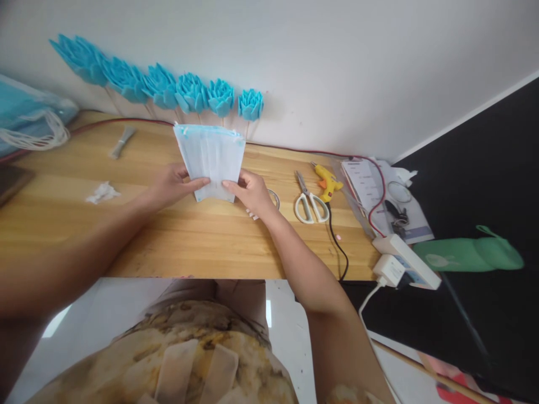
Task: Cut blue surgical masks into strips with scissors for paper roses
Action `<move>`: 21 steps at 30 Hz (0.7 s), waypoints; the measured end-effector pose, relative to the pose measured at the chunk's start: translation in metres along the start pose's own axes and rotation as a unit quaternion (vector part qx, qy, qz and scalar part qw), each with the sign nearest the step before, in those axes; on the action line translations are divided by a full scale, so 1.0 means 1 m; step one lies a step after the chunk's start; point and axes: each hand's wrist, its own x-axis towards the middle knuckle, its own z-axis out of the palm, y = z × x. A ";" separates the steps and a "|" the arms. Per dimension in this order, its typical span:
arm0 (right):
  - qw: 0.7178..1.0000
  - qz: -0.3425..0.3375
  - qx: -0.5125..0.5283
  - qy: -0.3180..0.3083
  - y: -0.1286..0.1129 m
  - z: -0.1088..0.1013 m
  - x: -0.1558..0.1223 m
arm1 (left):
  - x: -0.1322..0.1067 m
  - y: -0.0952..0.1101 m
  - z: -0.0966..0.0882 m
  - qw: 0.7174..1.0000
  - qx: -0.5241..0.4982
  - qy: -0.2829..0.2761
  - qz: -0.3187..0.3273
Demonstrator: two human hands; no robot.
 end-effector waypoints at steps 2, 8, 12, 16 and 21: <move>1.000 -0.013 -0.003 0.015 -0.003 0.000 -0.001 | -0.002 0.003 0.001 1.000 -0.006 0.017 0.015; 0.999 -0.043 -0.003 0.023 -0.002 0.000 0.000 | -0.003 0.007 0.002 0.999 -0.010 0.018 0.047; 0.999 -0.034 -0.004 0.013 0.003 -0.001 0.001 | -0.001 0.000 0.004 1.000 -0.005 -0.020 -0.005; 0.999 -0.032 -0.009 0.034 0.001 0.000 0.000 | -0.002 -0.004 0.007 0.999 0.000 -0.028 -0.015; 0.998 -0.043 -0.013 0.054 -0.003 0.001 -0.002 | -0.004 0.002 0.007 1.000 -0.025 -0.017 0.001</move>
